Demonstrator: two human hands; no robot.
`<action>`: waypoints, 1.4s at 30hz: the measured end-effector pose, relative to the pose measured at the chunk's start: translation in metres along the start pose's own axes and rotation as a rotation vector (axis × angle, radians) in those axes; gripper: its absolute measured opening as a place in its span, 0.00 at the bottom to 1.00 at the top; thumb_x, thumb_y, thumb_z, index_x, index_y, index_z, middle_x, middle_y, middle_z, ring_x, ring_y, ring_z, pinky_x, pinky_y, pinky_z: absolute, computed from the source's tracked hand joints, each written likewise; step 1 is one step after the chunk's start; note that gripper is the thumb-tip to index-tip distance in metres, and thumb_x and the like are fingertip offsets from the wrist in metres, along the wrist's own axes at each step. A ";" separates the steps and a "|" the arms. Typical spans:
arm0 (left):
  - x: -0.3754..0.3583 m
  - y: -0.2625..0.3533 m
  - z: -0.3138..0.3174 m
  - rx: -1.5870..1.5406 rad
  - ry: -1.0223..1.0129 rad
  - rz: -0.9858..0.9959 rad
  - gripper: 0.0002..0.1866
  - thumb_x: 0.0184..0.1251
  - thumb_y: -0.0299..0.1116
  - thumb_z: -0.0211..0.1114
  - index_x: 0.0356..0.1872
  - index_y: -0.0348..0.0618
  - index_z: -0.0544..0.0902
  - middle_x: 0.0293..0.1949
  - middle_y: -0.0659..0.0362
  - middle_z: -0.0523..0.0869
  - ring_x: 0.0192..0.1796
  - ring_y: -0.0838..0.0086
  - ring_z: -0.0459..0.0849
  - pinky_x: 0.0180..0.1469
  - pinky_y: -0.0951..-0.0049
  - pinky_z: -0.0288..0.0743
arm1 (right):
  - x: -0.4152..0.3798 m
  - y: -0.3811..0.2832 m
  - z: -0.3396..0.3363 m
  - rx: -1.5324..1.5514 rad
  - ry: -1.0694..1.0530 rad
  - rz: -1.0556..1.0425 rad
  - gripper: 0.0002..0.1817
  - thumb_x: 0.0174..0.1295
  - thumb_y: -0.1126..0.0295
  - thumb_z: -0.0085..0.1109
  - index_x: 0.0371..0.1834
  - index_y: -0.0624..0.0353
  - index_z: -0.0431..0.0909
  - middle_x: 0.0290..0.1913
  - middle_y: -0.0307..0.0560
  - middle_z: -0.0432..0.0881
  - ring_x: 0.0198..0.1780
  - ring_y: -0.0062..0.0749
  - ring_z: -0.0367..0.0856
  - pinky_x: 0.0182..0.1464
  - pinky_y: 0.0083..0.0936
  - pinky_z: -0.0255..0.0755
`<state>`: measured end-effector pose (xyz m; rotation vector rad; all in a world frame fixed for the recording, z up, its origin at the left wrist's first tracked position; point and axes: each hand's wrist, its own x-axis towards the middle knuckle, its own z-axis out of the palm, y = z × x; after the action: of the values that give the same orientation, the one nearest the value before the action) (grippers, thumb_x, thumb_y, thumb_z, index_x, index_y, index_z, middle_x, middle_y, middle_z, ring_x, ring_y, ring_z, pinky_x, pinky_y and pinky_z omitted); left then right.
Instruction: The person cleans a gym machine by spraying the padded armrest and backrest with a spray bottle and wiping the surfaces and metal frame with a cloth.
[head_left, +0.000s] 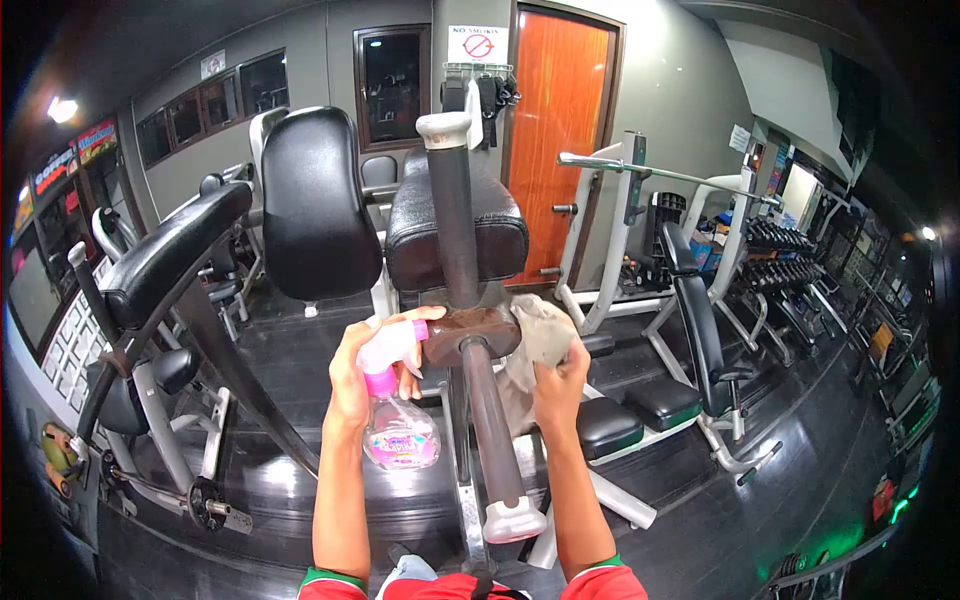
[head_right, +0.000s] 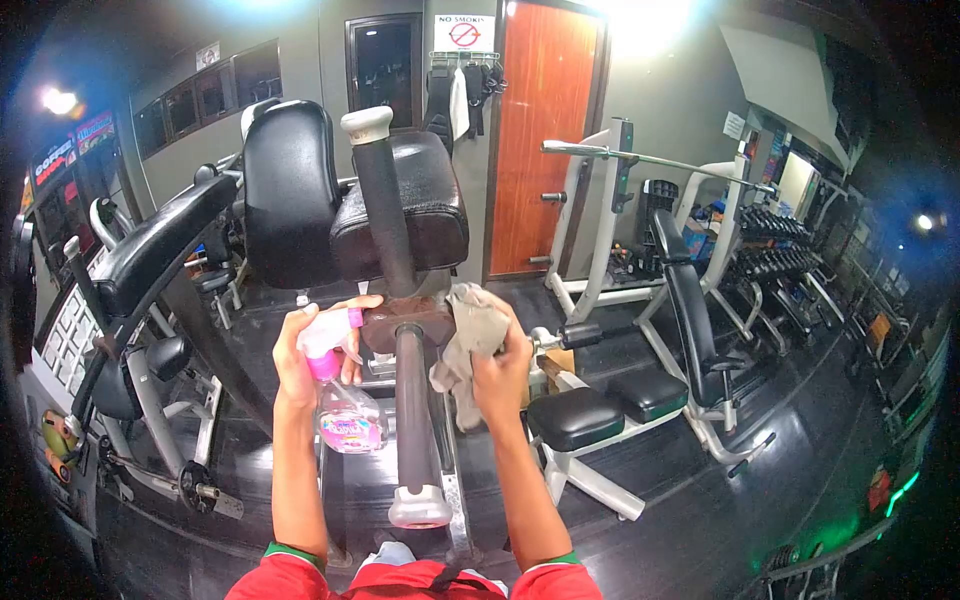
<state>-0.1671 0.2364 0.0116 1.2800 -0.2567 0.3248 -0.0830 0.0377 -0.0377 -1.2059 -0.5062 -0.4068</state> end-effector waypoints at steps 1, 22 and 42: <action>-0.001 0.000 0.000 -0.002 0.007 -0.007 0.40 0.69 0.55 0.39 0.60 0.21 0.77 0.21 0.58 0.79 0.16 0.74 0.75 0.24 0.73 0.78 | -0.006 0.000 0.000 -0.050 0.008 -0.063 0.21 0.52 0.83 0.60 0.52 0.69 0.79 0.52 0.44 0.83 0.55 0.24 0.78 0.61 0.24 0.68; -0.001 -0.006 -0.002 -0.027 -0.038 -0.026 0.42 0.69 0.55 0.39 0.63 0.18 0.71 0.20 0.59 0.78 0.14 0.74 0.73 0.22 0.73 0.77 | -0.032 0.012 -0.012 -0.556 -0.102 -0.673 0.29 0.32 0.88 0.61 0.43 0.55 0.89 0.47 0.46 0.83 0.42 0.41 0.81 0.43 0.31 0.75; 0.016 -0.002 -0.049 -0.264 -0.059 0.091 0.35 0.71 0.54 0.42 0.54 0.26 0.81 0.26 0.58 0.83 0.19 0.74 0.79 0.23 0.77 0.75 | 0.057 -0.131 0.067 -1.062 -1.323 -0.574 0.17 0.41 0.73 0.70 0.39 0.50 0.85 0.45 0.30 0.83 0.47 0.33 0.78 0.51 0.28 0.78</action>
<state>-0.1508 0.2845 0.0030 1.0206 -0.3951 0.3195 -0.1190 0.0591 0.1146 -2.3108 -1.9703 -0.3003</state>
